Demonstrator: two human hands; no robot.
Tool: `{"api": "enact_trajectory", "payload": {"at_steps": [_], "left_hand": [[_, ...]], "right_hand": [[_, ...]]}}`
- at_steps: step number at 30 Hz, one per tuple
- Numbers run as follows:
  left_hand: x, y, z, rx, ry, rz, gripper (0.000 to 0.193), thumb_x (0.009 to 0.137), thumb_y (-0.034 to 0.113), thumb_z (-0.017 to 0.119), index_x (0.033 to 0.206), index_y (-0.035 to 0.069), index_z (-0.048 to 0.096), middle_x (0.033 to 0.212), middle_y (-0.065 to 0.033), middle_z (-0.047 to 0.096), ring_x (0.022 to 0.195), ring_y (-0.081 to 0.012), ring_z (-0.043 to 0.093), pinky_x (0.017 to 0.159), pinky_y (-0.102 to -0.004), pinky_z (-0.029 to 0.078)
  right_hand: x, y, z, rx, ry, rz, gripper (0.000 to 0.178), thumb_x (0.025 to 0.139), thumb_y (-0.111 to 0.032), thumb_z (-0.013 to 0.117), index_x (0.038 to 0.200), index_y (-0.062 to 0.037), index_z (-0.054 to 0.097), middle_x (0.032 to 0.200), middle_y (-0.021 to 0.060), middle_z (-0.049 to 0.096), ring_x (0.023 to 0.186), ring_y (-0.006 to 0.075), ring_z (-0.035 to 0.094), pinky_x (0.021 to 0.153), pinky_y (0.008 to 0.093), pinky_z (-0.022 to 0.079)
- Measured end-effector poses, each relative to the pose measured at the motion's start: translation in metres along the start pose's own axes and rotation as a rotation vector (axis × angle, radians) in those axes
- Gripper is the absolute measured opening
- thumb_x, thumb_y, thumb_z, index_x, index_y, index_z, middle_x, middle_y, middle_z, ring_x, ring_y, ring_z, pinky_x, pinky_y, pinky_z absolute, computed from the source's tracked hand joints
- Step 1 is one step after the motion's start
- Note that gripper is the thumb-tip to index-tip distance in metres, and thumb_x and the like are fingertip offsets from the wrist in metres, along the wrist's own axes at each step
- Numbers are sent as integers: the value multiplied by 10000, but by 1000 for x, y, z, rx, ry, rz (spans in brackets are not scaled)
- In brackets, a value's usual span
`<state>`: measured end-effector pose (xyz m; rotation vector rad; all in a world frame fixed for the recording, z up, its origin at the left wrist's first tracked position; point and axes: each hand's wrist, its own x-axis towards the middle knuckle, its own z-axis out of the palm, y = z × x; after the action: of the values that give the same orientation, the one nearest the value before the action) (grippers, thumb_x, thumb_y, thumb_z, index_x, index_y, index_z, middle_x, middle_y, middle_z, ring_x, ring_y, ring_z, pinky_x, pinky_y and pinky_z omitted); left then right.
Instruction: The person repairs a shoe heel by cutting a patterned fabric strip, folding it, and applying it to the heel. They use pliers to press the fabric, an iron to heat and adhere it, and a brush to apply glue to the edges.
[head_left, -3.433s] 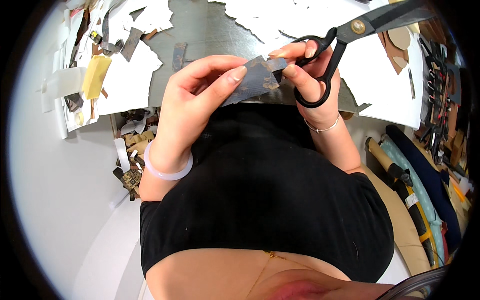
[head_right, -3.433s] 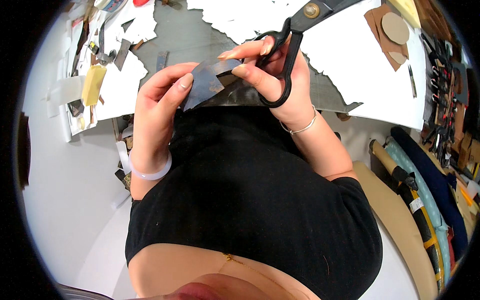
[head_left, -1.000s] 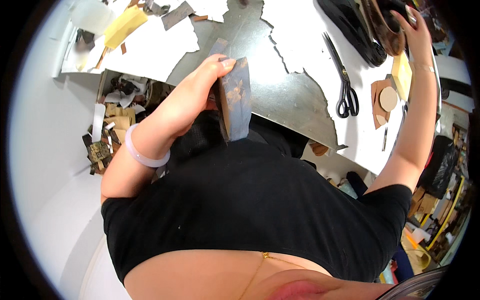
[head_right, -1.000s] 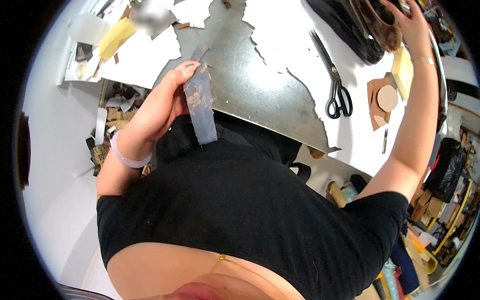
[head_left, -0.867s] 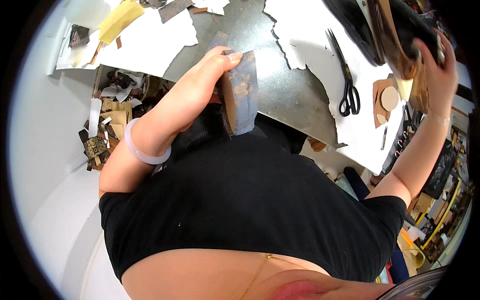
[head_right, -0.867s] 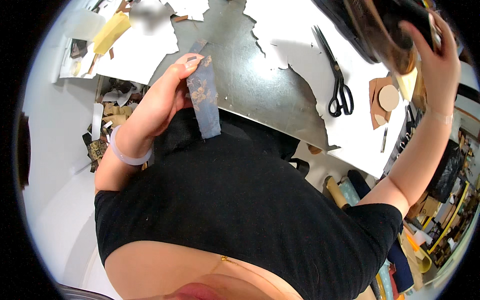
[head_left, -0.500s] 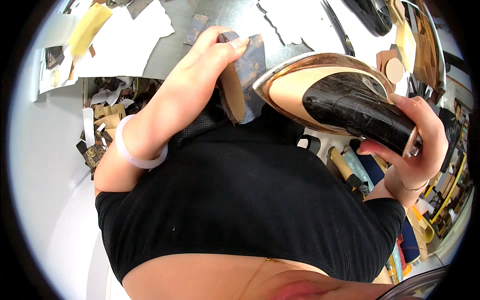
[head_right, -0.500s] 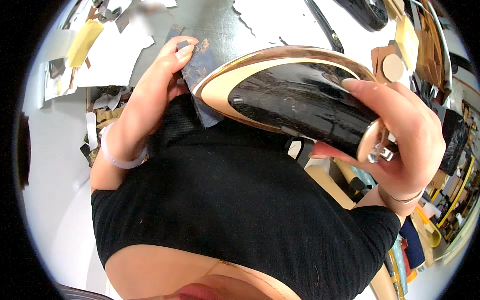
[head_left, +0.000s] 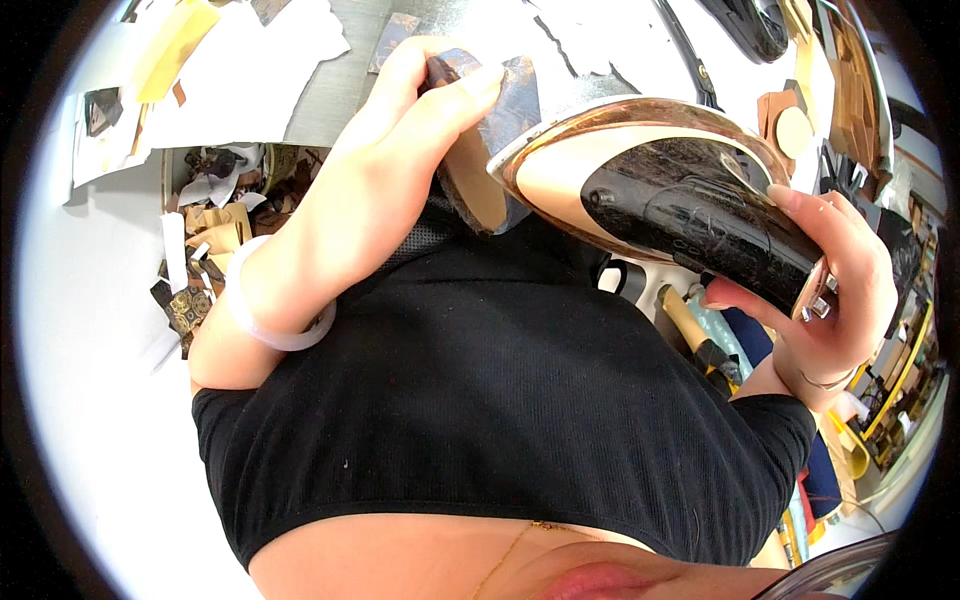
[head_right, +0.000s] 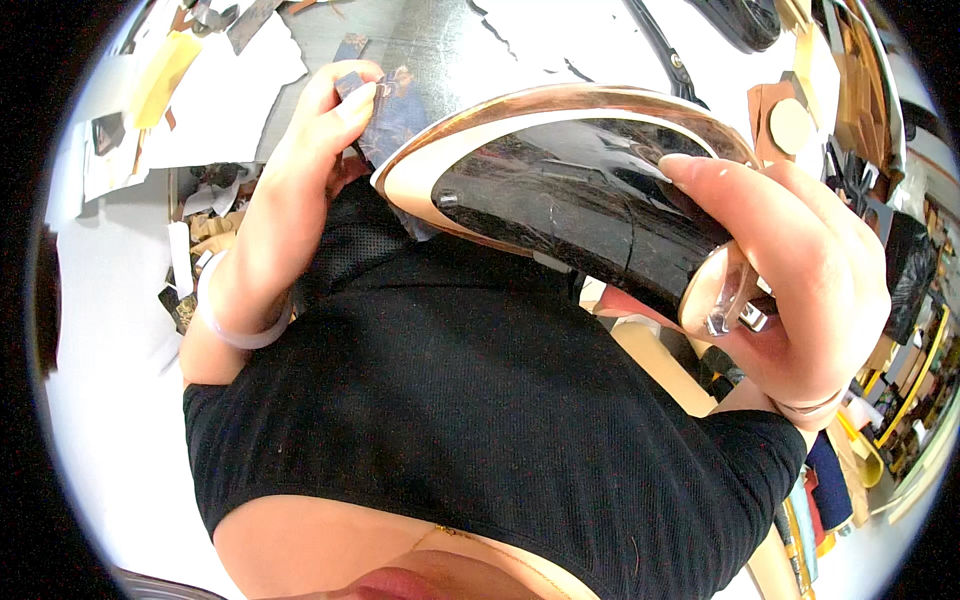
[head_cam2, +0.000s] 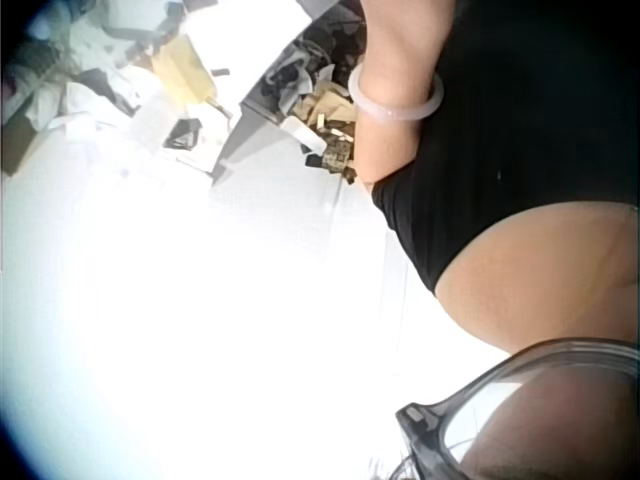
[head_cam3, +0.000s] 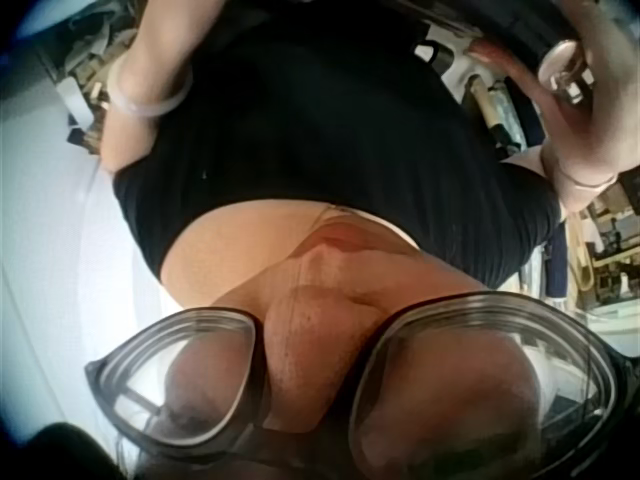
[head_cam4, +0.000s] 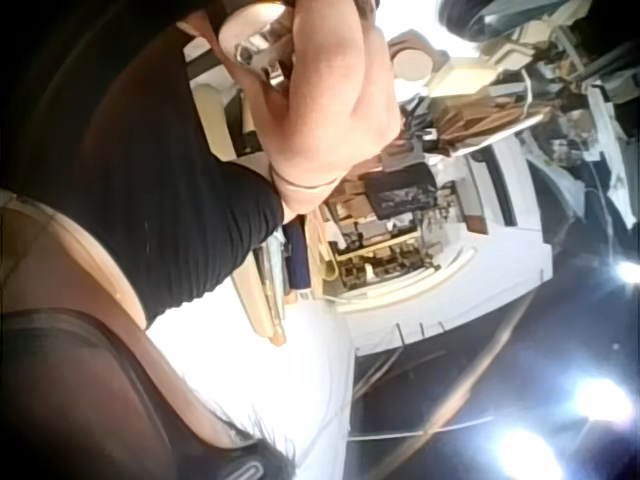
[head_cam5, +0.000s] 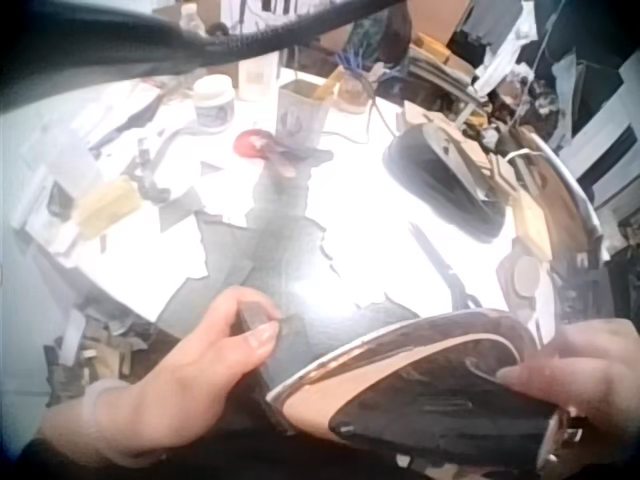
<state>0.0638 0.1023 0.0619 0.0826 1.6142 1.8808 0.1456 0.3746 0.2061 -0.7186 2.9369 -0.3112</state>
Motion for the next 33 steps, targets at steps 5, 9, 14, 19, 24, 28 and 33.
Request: {"api": "enact_trajectory", "payload": {"at_steps": [5,9,14,19,24,28,33], "left_hand": [[-2,-2,0,33,5,13,338,1036,321,527,1235,47,517,1051,-9,545,969,-74,472,887,-227,393],[-3,-6,7,38,57,58,352,1069,352,466,1253,52,498,1071,-6,532,989,-82,464,914,-226,380],[5,-29,4,-56,129,104,337,1102,348,369,1227,59,491,1094,-18,516,1020,-95,448,960,-239,359],[5,-24,6,-93,116,124,344,1113,344,324,1220,65,493,1103,-22,510,1023,-97,442,967,-241,356],[3,-16,8,-7,139,159,361,1111,362,329,1241,68,494,1105,-8,506,1018,-92,442,960,-234,353],[2,-19,8,-30,129,198,365,1110,368,335,1255,71,491,1100,1,504,995,-83,432,949,-225,346],[3,-18,11,-61,114,194,367,1109,371,340,1259,72,490,1076,14,489,965,-71,412,937,-220,338]], "right_hand": [[-5,-12,4,-158,24,106,840,431,-264,934,1160,29,636,1037,134,723,920,265,698,908,372,518],[-8,-17,6,-225,13,198,849,443,-258,943,1179,25,630,1068,130,725,982,273,703,1002,400,483],[-8,-16,8,-111,34,212,864,454,-250,948,1199,34,613,1085,144,720,979,260,707,1002,388,493],[-8,-9,11,-21,107,91,857,471,-236,943,1209,35,604,1088,149,717,977,255,710,942,351,530],[-8,-10,-1,-107,-34,156,845,487,-240,936,1215,32,601,1079,150,716,973,255,710,873,318,558],[-5,-26,8,-156,55,241,844,478,-270,936,1202,17,612,1029,135,715,931,245,714,818,306,568],[-11,-25,12,-105,108,244,847,468,-297,940,1191,6,619,960,118,715,858,228,712,758,288,568]]}}
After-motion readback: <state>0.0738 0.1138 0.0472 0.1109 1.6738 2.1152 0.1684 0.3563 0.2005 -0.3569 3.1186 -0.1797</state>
